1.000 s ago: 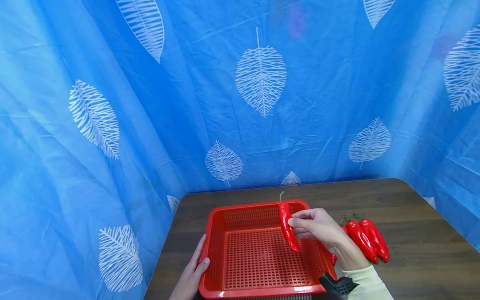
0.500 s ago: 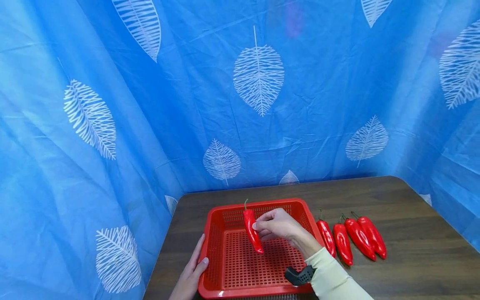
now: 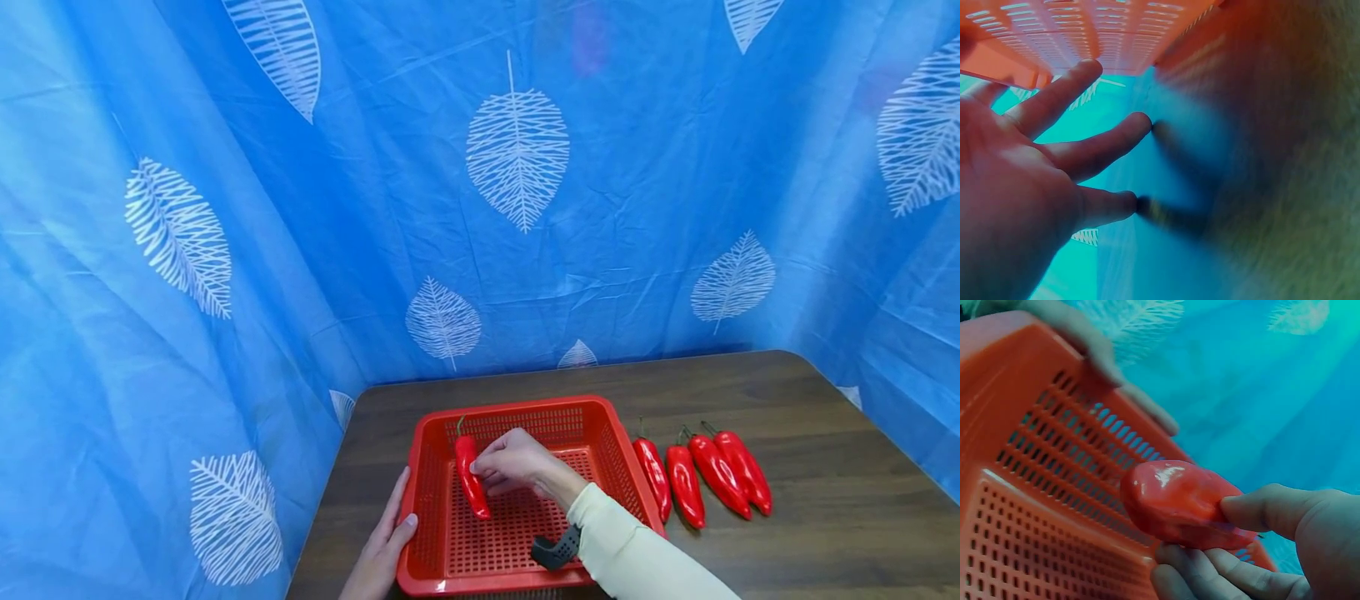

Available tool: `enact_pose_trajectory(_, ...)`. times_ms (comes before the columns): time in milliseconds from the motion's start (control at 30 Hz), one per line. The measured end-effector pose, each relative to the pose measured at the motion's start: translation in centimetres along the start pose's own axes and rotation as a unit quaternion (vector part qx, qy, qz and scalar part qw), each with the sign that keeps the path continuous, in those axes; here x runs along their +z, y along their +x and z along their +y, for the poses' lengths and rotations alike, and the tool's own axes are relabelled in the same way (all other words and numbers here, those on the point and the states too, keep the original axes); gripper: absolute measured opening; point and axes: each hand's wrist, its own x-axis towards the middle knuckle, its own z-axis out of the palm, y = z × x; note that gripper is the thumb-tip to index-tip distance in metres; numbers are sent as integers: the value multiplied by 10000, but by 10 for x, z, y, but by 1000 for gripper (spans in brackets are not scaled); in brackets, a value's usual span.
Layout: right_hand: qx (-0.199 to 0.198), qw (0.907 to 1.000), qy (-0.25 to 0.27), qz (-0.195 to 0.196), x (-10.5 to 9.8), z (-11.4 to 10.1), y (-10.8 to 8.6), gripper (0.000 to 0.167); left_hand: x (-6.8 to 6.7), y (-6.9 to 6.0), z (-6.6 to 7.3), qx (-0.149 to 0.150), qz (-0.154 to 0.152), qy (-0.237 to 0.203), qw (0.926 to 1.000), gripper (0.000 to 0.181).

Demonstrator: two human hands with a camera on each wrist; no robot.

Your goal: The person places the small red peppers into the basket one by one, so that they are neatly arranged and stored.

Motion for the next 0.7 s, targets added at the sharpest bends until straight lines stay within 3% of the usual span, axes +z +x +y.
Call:
enact_pose_trajectory(267,213,9997,-37,92,19,6,10,12,4,1,4,-283,57,-145,9995,79)
enact_pose_trajectory(433,475,9984,-300,-5,25,12,14,10,4,1,4,-182,-17,-200,9996,79)
enact_pose_trajectory(700,454,9977,-500,-1,33,18,13,12,7,-3,5,-31,9,-134,9999,78)
